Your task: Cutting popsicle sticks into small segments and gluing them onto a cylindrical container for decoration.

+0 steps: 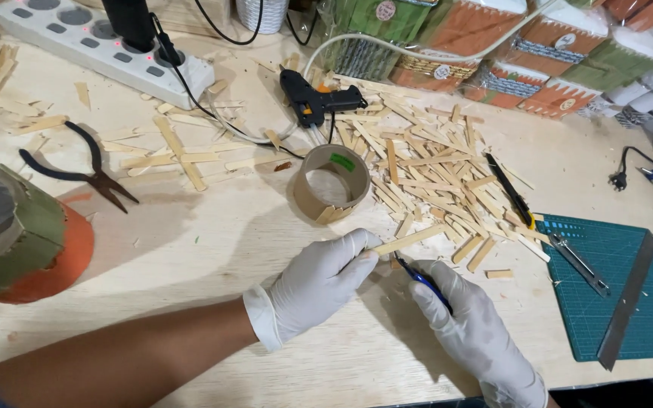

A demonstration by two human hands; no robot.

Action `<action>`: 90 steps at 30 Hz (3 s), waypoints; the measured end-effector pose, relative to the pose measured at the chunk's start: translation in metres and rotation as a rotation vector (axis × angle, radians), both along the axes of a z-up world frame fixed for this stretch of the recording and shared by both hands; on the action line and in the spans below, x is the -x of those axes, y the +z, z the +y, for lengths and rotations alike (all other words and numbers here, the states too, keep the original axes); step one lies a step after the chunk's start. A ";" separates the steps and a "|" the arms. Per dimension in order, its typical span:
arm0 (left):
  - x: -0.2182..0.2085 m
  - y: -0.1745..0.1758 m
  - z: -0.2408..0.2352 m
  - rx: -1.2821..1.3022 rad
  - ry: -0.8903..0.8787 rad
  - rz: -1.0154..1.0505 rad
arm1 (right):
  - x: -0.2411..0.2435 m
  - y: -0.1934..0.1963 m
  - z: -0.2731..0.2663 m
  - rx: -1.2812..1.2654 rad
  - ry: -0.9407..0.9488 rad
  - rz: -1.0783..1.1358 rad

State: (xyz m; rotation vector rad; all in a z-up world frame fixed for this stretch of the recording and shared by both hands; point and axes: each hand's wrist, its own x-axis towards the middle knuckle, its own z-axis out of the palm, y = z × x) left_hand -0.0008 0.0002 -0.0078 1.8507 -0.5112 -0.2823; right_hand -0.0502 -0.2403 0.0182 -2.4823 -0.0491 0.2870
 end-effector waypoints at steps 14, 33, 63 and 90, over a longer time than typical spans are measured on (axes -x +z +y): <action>-0.001 0.010 0.004 0.047 0.028 0.065 | 0.004 -0.020 0.001 0.032 -0.008 -0.196; 0.001 0.009 0.007 0.133 0.030 -0.057 | -0.001 -0.022 0.003 -0.180 0.136 -0.267; 0.002 0.015 0.004 0.235 0.043 0.129 | -0.004 -0.046 -0.005 -0.021 0.120 -0.445; 0.005 -0.006 -0.003 0.356 0.085 0.024 | -0.003 -0.046 -0.006 0.026 0.105 -0.363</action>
